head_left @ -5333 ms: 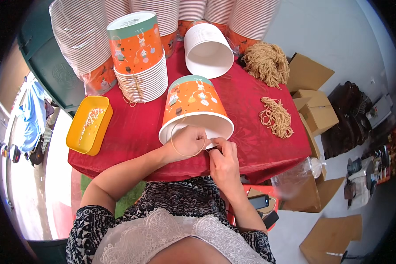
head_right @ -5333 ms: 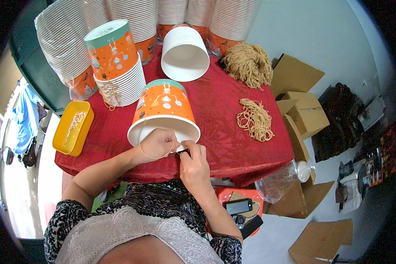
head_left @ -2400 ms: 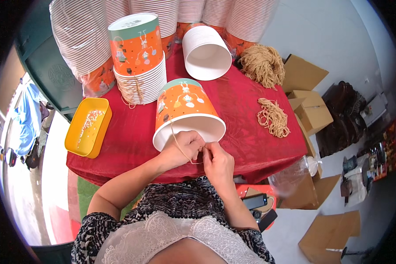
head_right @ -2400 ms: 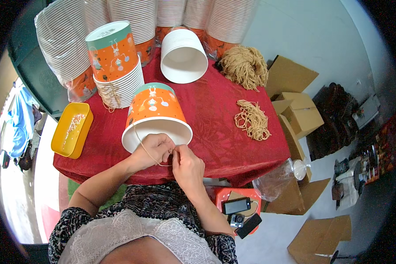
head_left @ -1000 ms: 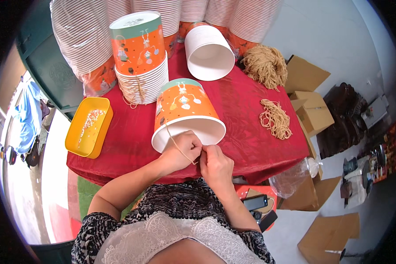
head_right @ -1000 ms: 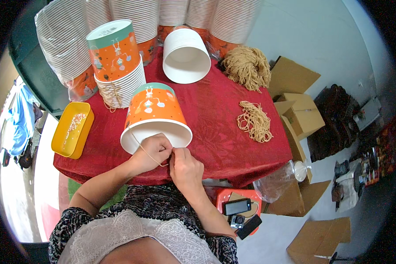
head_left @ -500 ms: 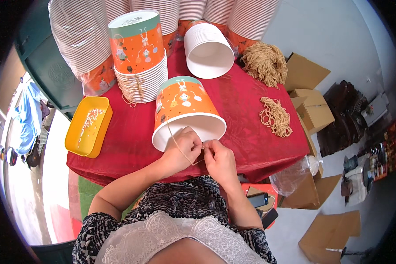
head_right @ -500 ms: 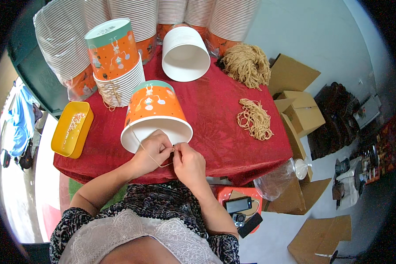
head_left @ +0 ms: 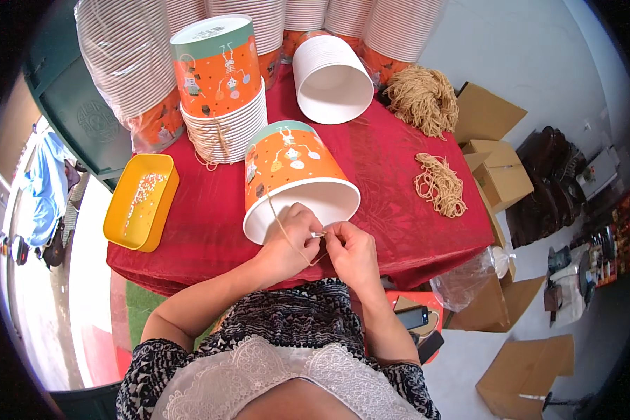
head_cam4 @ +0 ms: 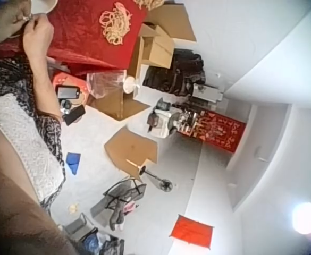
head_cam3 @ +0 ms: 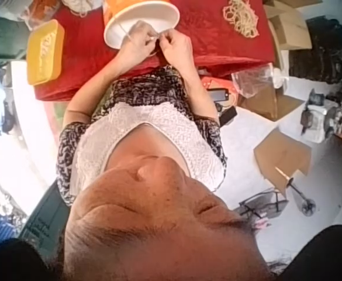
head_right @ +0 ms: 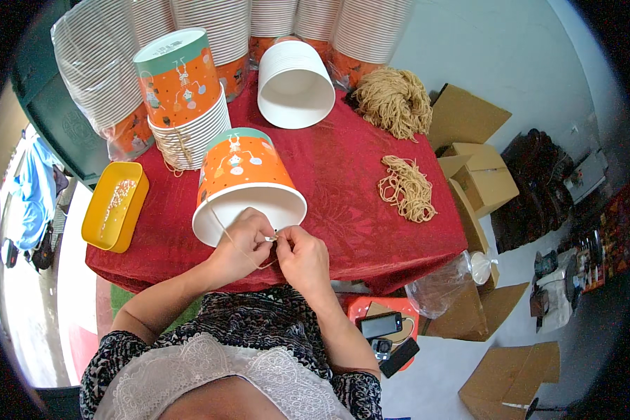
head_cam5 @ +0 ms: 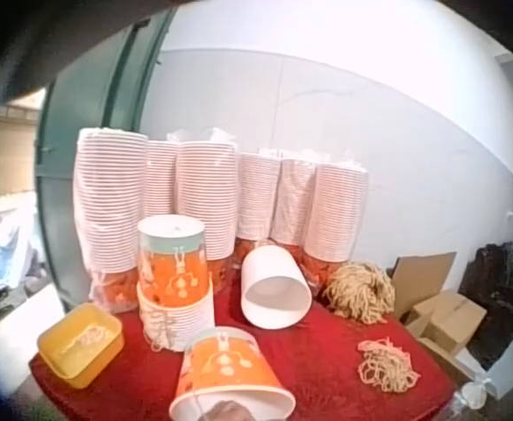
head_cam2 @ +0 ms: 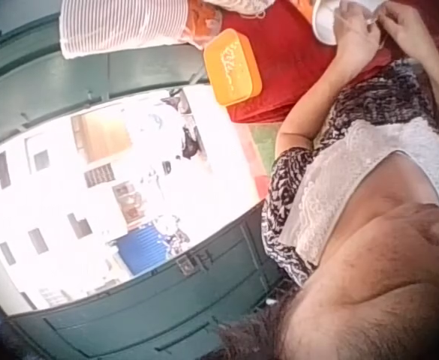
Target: Threading string handles through pre-drilled holes in decorative paper buckets and securing them.
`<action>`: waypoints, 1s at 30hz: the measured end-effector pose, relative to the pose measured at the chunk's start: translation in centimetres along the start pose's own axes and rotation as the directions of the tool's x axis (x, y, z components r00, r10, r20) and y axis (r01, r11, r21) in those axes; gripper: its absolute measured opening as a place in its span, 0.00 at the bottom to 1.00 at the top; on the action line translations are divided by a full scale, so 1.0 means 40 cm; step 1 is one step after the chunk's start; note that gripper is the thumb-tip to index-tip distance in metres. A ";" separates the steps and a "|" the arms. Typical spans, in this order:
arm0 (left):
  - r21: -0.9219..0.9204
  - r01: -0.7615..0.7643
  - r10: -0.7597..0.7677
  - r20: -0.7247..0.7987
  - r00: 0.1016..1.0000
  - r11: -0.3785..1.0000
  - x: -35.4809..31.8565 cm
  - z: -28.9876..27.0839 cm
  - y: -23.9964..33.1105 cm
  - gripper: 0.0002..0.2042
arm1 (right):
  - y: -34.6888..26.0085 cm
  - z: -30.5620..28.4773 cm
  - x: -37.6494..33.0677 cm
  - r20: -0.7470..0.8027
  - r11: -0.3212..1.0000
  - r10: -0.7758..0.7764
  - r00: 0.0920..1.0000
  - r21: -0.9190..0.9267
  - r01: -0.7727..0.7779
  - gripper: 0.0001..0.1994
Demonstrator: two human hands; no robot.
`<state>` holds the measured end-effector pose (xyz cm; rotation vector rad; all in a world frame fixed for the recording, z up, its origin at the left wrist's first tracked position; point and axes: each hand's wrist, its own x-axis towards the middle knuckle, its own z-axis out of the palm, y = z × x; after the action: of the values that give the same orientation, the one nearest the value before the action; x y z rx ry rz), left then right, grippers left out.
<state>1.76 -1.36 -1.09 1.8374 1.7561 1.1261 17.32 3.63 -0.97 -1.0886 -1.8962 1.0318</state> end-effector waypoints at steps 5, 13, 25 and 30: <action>0.023 -0.078 0.078 -0.009 0.997 0.997 0.001 0.007 -0.004 0.06 | 0.000 0.001 0.001 -0.004 1.000 0.002 1.000 -0.008 -0.002 0.07; -0.024 -0.027 0.027 -0.007 1.000 0.999 0.010 0.010 0.001 0.03 | 0.000 0.005 -0.002 -0.027 0.999 -0.022 0.999 -0.037 0.021 0.06; 0.013 0.016 -0.016 -0.001 1.000 1.000 0.017 0.012 -0.001 0.04 | -0.022 -0.013 -0.044 -0.099 0.916 -0.227 0.969 -0.359 0.178 0.03; 0.047 0.005 -0.004 -0.026 1.000 0.999 0.016 0.017 0.002 0.04 | -0.010 -0.016 -0.052 -0.096 0.884 -0.257 0.962 -0.426 0.193 0.03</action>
<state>2.26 -0.57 -1.25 1.8527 1.8153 1.1206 18.54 1.82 -0.71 -1.1028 -2.1094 0.4102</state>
